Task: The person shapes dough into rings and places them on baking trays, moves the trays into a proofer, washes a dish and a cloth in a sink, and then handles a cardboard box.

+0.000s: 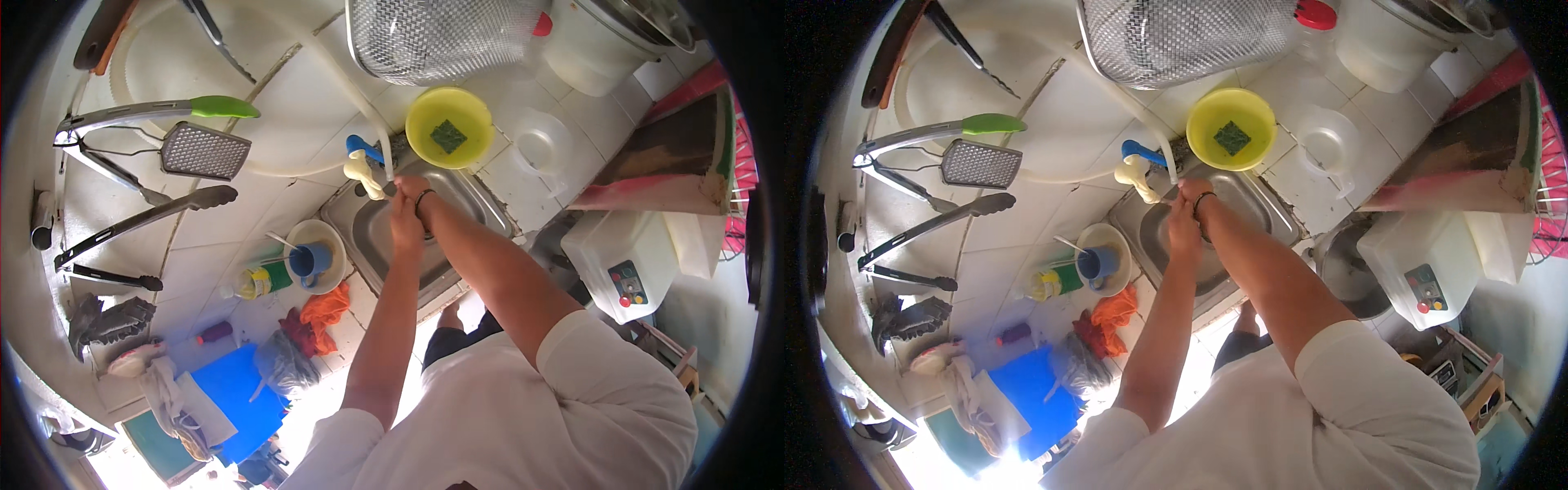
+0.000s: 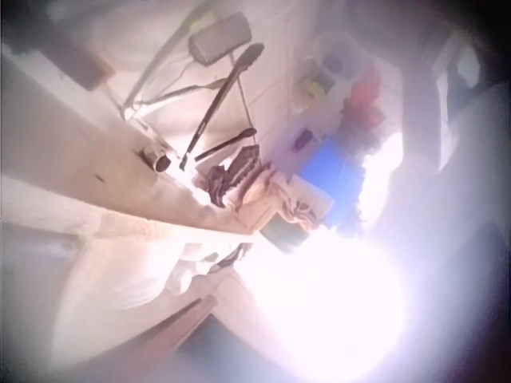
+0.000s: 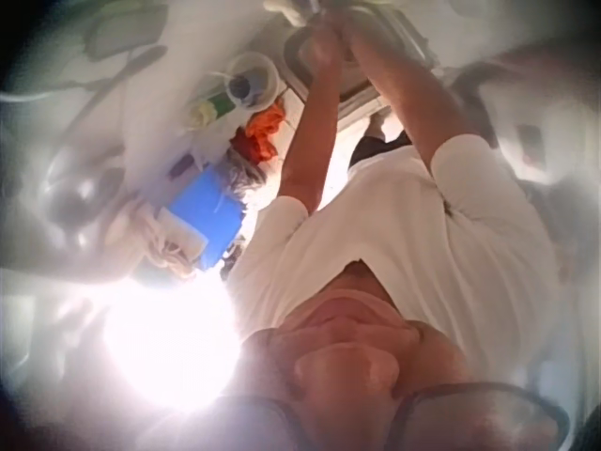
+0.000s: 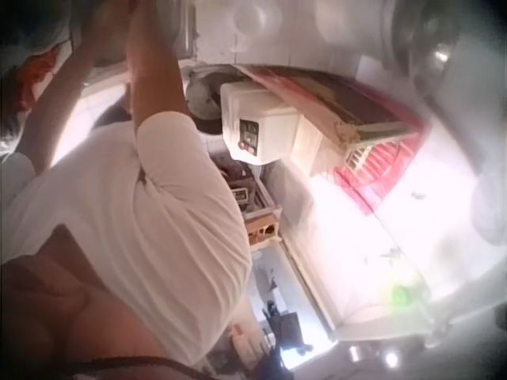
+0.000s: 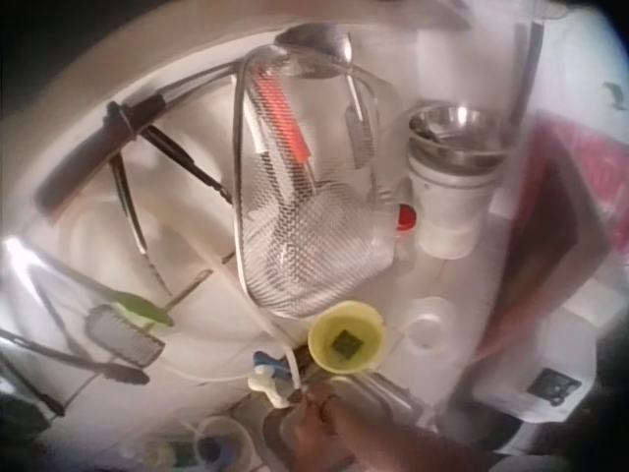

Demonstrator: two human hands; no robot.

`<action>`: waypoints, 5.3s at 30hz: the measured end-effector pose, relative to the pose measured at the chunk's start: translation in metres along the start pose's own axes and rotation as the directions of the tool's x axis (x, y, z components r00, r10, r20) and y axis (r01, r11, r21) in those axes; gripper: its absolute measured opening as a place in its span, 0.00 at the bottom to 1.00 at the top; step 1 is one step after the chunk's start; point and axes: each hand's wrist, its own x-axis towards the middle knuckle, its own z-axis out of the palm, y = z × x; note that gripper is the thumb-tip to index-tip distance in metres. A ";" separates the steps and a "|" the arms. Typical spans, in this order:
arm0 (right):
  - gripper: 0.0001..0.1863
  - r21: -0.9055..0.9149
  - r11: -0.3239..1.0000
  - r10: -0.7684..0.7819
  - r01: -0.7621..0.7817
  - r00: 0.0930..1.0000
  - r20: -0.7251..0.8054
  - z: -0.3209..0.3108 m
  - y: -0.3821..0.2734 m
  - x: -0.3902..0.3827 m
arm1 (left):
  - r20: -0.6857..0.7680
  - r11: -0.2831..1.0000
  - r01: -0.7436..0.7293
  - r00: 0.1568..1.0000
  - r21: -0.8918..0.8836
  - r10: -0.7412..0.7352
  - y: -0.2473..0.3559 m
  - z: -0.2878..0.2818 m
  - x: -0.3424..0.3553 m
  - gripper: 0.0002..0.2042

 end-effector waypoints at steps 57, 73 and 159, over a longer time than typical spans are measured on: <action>0.23 0.871 0.480 0.365 -0.106 0.927 -0.089 0.010 -0.098 -0.118 | -0.202 0.726 0.014 0.964 0.688 0.172 -0.022 -0.043 0.102 0.16; 0.30 0.726 0.326 0.462 -0.606 0.772 0.437 0.035 -0.157 -0.220 | -0.116 0.944 0.224 0.959 -0.243 -0.258 -0.054 -0.090 0.121 0.11; 0.16 0.611 0.744 0.115 -0.270 0.953 0.280 -0.012 -0.097 -0.135 | -0.091 0.554 -0.620 0.616 0.556 0.782 0.133 -0.044 -0.038 0.21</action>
